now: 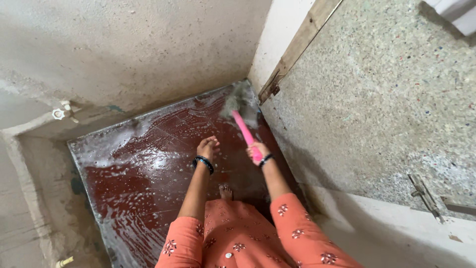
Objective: The person scrubs a reddish floor using a handheld brush. They pour water from a blue bucket and continue scrubbing the wet surface.
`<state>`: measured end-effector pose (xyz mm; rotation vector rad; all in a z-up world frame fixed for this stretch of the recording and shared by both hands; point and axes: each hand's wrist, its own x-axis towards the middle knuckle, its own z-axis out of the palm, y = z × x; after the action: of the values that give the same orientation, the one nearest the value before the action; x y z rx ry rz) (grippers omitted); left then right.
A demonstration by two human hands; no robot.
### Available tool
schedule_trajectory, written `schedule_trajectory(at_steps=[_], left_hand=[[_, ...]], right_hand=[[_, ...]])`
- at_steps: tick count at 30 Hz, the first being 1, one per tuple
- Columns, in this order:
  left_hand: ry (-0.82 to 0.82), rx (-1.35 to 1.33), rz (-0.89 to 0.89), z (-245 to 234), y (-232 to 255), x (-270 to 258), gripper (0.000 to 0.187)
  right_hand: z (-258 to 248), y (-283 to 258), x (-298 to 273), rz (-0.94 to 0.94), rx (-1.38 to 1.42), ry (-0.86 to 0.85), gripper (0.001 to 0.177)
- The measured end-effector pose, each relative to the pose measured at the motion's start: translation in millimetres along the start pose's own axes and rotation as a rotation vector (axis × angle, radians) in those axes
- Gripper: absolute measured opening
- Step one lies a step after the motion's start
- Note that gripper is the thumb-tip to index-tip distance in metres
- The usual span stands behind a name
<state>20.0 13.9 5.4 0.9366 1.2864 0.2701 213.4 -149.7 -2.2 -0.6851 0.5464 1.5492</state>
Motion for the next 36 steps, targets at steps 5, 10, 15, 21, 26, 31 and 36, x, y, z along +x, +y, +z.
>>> schedule_trajectory(at_steps=[5,10,15,21,26,31,36], left_hand=[[0.011,0.027,0.009,1,7,-4,0.033],[0.001,0.038,0.032,1,7,-2,0.032],[-0.008,-0.076,-0.044,9,-2,0,0.032],[-0.068,-0.080,-0.014,13,-1,0,0.030],[-0.013,-0.129,-0.038,-17,-10,-12,0.031],[0.049,-0.144,-0.037,-58,-20,-25,0.030],[0.178,-0.324,0.085,-102,-26,-32,0.036]], right_hand=[[8,10,21,-0.219,-0.072,0.023,0.040],[10,8,17,-0.185,-0.342,0.105,0.043],[-46,-52,-45,-0.034,-0.212,0.028,0.042],[-8,-48,-7,-0.248,0.121,0.167,0.024],[42,-28,27,0.025,0.084,0.100,0.017],[62,19,71,0.339,-0.135,0.114,0.026],[99,127,102,0.431,-0.652,0.053,0.022]])
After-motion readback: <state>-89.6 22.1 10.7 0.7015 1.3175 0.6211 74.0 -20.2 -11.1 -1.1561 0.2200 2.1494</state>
